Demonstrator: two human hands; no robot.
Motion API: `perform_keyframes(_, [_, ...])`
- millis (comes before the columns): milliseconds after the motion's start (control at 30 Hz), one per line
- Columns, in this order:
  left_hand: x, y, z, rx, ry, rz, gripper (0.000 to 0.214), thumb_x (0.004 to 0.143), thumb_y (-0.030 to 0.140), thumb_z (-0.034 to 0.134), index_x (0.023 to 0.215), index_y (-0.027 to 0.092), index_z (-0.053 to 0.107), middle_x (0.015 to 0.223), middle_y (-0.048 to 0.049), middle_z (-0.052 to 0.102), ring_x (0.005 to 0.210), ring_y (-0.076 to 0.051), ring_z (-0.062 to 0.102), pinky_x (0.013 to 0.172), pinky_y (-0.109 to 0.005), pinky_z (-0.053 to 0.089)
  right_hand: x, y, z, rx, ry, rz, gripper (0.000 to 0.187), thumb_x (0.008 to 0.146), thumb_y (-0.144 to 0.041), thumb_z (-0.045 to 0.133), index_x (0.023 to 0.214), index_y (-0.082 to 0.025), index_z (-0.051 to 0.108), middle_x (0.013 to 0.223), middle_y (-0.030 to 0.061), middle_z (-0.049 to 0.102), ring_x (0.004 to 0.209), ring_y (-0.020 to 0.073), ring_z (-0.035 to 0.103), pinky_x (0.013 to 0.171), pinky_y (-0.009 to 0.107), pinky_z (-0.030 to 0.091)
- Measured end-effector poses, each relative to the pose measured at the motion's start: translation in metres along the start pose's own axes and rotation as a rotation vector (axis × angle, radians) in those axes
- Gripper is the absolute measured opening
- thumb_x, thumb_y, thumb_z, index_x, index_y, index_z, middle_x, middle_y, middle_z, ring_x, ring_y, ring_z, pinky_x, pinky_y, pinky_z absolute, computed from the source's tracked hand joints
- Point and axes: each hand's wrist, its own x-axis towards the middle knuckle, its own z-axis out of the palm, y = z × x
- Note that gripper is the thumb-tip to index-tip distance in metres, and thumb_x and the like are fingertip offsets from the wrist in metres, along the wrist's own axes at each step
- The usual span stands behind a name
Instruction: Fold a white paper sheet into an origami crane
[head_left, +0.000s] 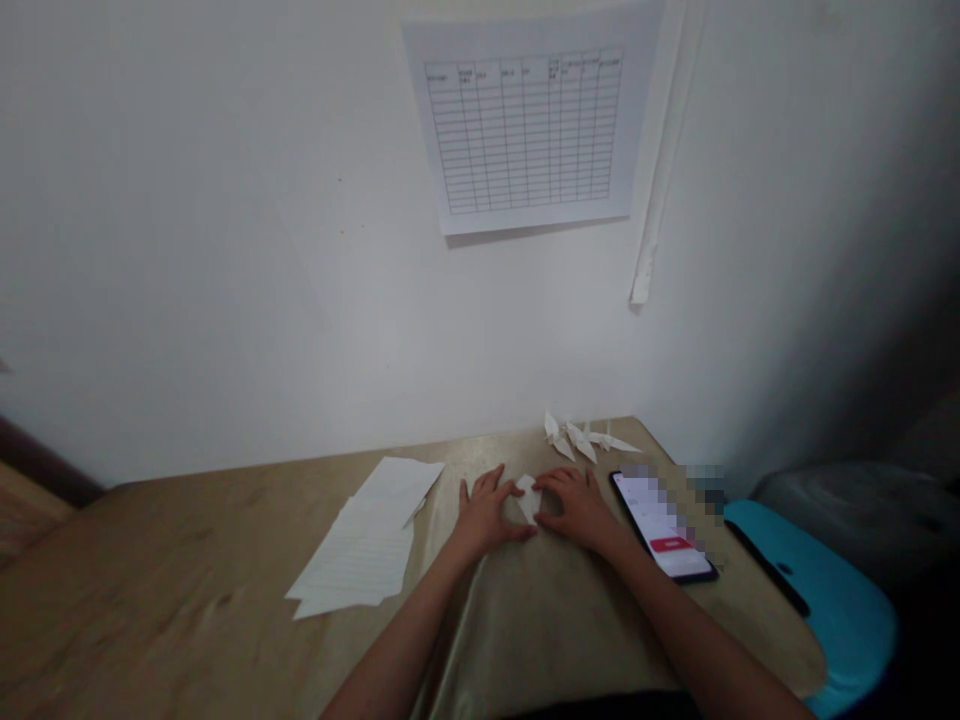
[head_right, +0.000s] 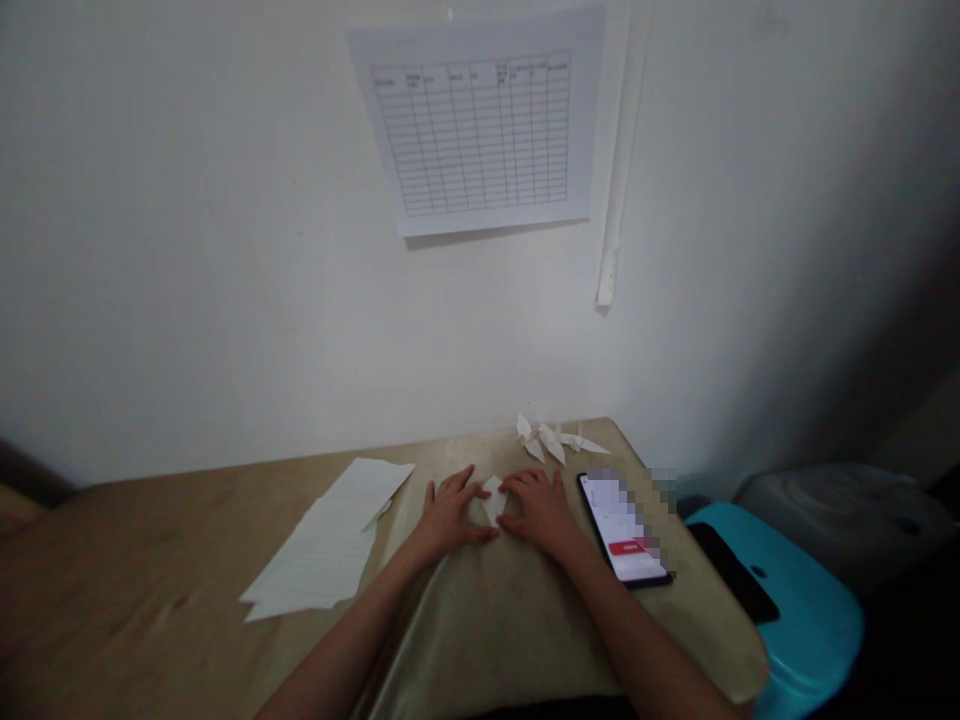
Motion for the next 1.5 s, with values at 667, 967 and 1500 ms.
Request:
perform_keyframes(667, [0.004,-0.009,-0.001,-0.053,0.056,-0.003,0.025,0.092,0.046,0.066,0.115,0.04,0.075,0.16,-0.0027,0.046,0.149,-0.028,0.038,0.124,-0.063,0.013,-0.003,0.014,0.006,0.01,0.048,-0.091,0.047,0.084,-0.047,0.068,0.129,-0.031,0.065,0.141,0.0057,0.061,0.138,0.0288,0.044,0.122,0.057,0.013])
perform_keyframes(967, [0.018,-0.008,0.008,-0.024,0.22,-0.003,0.017,0.094,0.027,0.064,0.101,0.036,0.077,0.142,-0.0018,0.061,0.138,-0.027,0.05,0.122,-0.062,0.02,0.014,0.018,0.02,-0.073,0.202,-0.094,0.02,0.094,-0.024,0.055,0.108,-0.026,0.07,0.121,0.0043,0.069,0.123,0.0241,0.054,0.113,0.048,0.03])
perform_keyframes(1500, [0.018,-0.008,0.001,-0.061,0.21,-0.012,0.018,0.083,0.035,0.076,0.101,0.035,0.076,0.141,-0.0001,0.061,0.135,-0.026,0.051,0.121,-0.051,0.026,0.017,0.008,0.012,-0.046,0.197,-0.029,0.012,0.09,-0.024,0.06,0.098,-0.025,0.069,0.116,0.0027,0.07,0.119,0.0243,0.056,0.109,0.043,0.031])
